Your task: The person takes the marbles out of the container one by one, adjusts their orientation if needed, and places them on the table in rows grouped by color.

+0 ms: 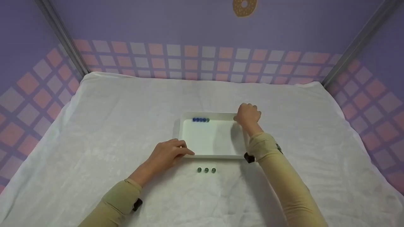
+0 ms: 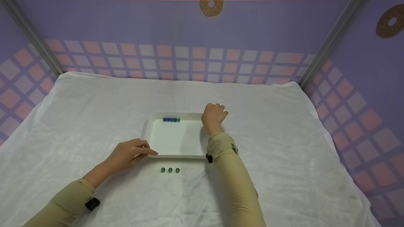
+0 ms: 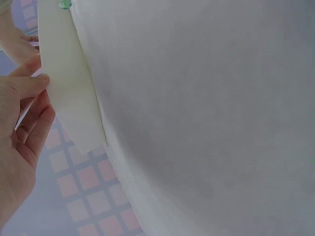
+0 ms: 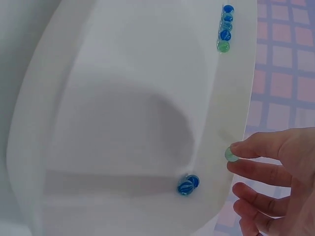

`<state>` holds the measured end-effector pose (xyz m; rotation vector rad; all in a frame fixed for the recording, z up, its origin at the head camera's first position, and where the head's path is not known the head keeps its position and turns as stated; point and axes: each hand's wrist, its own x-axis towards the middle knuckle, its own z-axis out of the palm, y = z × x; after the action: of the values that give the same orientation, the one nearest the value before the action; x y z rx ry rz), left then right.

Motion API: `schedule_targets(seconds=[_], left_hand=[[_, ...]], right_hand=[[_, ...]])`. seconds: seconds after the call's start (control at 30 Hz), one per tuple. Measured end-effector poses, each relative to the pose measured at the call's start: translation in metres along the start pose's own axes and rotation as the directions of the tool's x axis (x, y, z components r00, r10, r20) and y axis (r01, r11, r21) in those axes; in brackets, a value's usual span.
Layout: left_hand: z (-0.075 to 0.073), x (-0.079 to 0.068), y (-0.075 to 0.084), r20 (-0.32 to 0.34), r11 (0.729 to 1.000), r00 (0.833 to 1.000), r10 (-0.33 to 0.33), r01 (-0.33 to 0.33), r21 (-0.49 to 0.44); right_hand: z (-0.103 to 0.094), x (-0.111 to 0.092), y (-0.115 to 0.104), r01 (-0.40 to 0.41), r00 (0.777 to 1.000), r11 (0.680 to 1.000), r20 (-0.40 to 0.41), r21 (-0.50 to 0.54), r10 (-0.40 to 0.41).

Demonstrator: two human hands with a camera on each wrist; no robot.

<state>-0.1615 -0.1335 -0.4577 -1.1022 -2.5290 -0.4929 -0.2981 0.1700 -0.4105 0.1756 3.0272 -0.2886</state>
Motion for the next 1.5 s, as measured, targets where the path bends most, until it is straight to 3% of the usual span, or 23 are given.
schedule_targets(seconds=[0.27,0.53,0.87,1.13,1.4,1.5], left_hand=[[-0.002,0.002,0.001,0.019,1.000,1.000,-0.011,0.011,-0.017],[-0.002,0.002,0.000,0.033,0.999,0.999,-0.022,0.023,-0.032],[-0.001,0.001,0.000,0.034,0.999,0.999,-0.020,0.022,-0.034],[-0.001,0.001,0.000,0.045,0.999,0.999,-0.030,0.031,-0.032],[0.000,0.000,0.000,0.040,0.999,0.998,-0.038,0.039,-0.016],[0.000,0.000,0.001,0.040,0.999,0.998,-0.039,0.040,-0.018]], right_hand=[[-0.007,-0.013,0.015,0.124,0.988,0.982,-0.104,0.141,-0.110],[-0.003,-0.033,0.020,0.222,0.968,0.926,-0.187,0.305,-0.170],[0.005,-0.072,0.018,0.399,0.902,0.839,-0.323,0.370,-0.287],[0.007,-0.097,0.018,0.478,0.865,0.774,-0.379,0.416,-0.330],[0.016,-0.118,0.022,0.561,0.820,0.678,-0.427,0.474,-0.380],[0.021,-0.124,0.023,0.586,0.804,0.656,-0.438,0.475,-0.402]])
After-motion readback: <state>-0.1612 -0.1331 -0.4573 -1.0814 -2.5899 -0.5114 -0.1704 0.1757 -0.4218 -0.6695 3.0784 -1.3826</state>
